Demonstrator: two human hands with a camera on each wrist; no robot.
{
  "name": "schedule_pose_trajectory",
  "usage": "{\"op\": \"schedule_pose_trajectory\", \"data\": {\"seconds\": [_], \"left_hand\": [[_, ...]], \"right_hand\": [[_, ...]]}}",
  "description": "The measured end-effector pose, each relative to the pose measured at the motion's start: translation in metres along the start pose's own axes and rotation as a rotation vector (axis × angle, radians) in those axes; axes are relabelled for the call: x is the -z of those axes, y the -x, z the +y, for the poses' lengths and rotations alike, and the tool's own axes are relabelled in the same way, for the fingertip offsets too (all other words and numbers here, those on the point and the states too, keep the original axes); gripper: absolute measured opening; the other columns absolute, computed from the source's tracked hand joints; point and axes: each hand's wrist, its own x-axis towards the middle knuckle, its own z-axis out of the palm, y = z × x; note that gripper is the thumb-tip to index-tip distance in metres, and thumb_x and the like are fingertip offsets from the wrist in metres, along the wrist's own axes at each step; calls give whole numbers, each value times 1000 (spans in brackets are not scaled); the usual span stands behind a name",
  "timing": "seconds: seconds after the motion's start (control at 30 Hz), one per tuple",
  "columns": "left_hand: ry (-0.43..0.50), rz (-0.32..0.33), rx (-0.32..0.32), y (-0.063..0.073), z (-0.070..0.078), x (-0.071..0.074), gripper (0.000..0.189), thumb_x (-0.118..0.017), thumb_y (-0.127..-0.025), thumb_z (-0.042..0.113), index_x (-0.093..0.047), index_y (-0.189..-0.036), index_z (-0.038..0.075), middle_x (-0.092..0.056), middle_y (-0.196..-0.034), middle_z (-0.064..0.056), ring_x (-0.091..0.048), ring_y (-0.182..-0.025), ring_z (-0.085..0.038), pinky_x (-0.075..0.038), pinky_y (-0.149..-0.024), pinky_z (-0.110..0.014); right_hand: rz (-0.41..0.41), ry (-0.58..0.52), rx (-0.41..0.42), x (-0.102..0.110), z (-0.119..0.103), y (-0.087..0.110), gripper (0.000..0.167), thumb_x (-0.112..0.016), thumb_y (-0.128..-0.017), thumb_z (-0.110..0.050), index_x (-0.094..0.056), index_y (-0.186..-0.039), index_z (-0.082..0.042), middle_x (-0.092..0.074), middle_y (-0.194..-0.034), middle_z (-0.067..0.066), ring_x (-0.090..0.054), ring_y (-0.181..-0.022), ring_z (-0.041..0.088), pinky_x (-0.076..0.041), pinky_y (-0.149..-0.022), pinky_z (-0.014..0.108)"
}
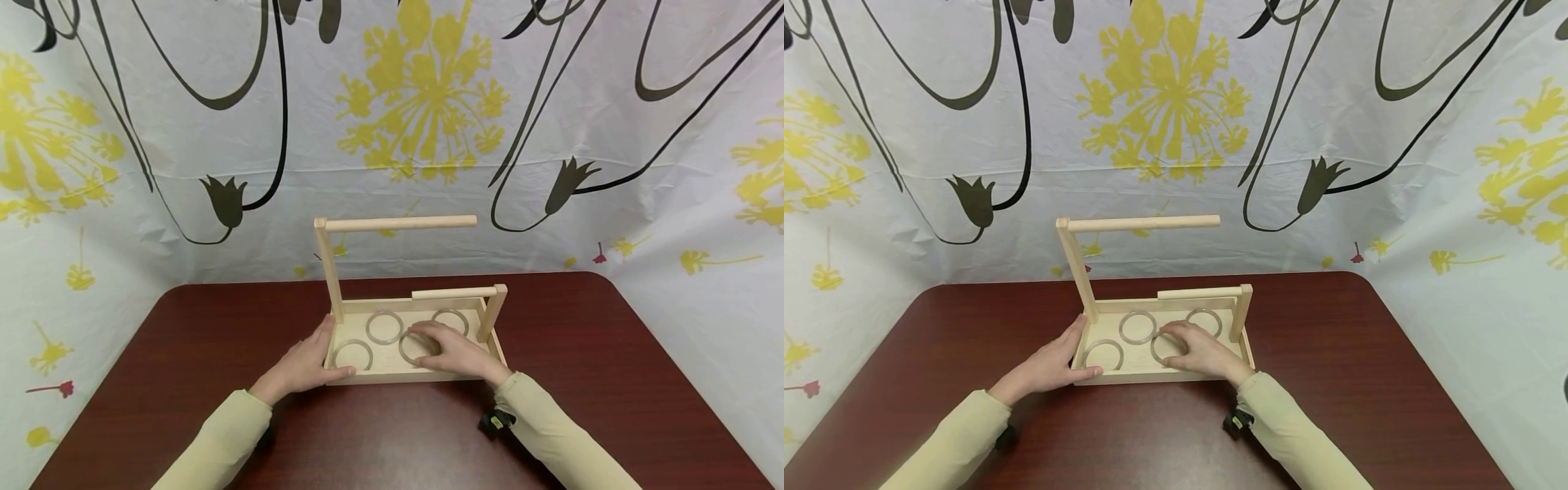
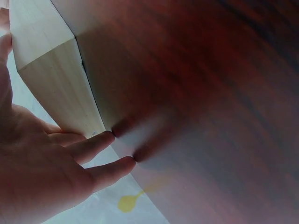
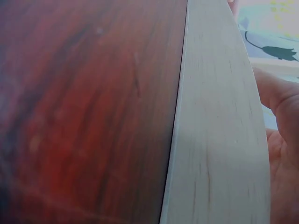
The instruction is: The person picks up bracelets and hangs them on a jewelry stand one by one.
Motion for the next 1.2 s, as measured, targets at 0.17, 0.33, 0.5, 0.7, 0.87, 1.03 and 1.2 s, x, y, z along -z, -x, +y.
{"op": "schedule_pose_trajectory", "data": {"seconds": [0.17,0.33,0.5,0.7,0.87,1.03,1.2], "left_hand": [[3,-4,7,0,1,0,107,-71,-85,49,-10,-150,-10,-15,-155,-27,-32,-135,-42,-38,-96,-60],[-4,-3,9,0,2,0,107,-71,-85,49,-10,-150,-10,-15,-155,-27,-32,-135,-42,-38,-96,-59],[-8,-10,10,1,2,0,107,-70,-85,50,-9,-151,-9,-14,-155,-27,-32,-135,-41,-39,-97,-57],[-16,-4,5,0,1,0,108,-69,-85,52,-10,-151,-9,-15,-155,-27,-33,-134,-41,-39,-96,-57],[-22,-1,5,-1,0,-1,107,-69,-85,52,-11,-150,-9,-16,-155,-27,-34,-134,-42,-40,-96,-58],[-27,3,-3,-1,-1,-1,108,-69,-85,53,-10,-150,-10,-16,-155,-27,-34,-134,-41,-40,-95,-57],[-30,7,-6,-1,-1,-1,108,-69,-85,52,-11,-150,-10,-16,-155,-27,-35,-133,-42,-40,-95,-56]], "right_hand": [[7,-20,-27,-1,1,-2,65,-77,-82,-23,-51,-137,1,-48,-140,19,-40,-131,37,-30,-106,52],[20,-3,-39,-4,3,-3,71,-81,-79,-22,-50,-137,5,-53,-135,19,-46,-127,35,-34,-104,48],[28,21,-48,-7,5,-5,73,-85,-74,-17,-52,-134,7,-57,-130,18,-52,-121,33,-39,-100,45],[48,46,-14,-8,9,-7,72,-87,-70,-12,-54,-131,8,-59,-127,19,-53,-119,35,-40,-99,46],[64,1,-14,-10,12,-8,72,-88,-69,-12,-55,-130,8,-60,-126,19,-54,-119,34,-40,-99,45],[60,-55,-50,-10,13,-7,72,-87,-71,-18,-56,-131,5,-60,-127,15,-52,-121,31,-39,-101,43],[49,-101,-46,-8,14,-7,72,-86,-73,-22,-55,-132,4,-61,-127,13,-52,-121,29,-38,-101,42]]}}
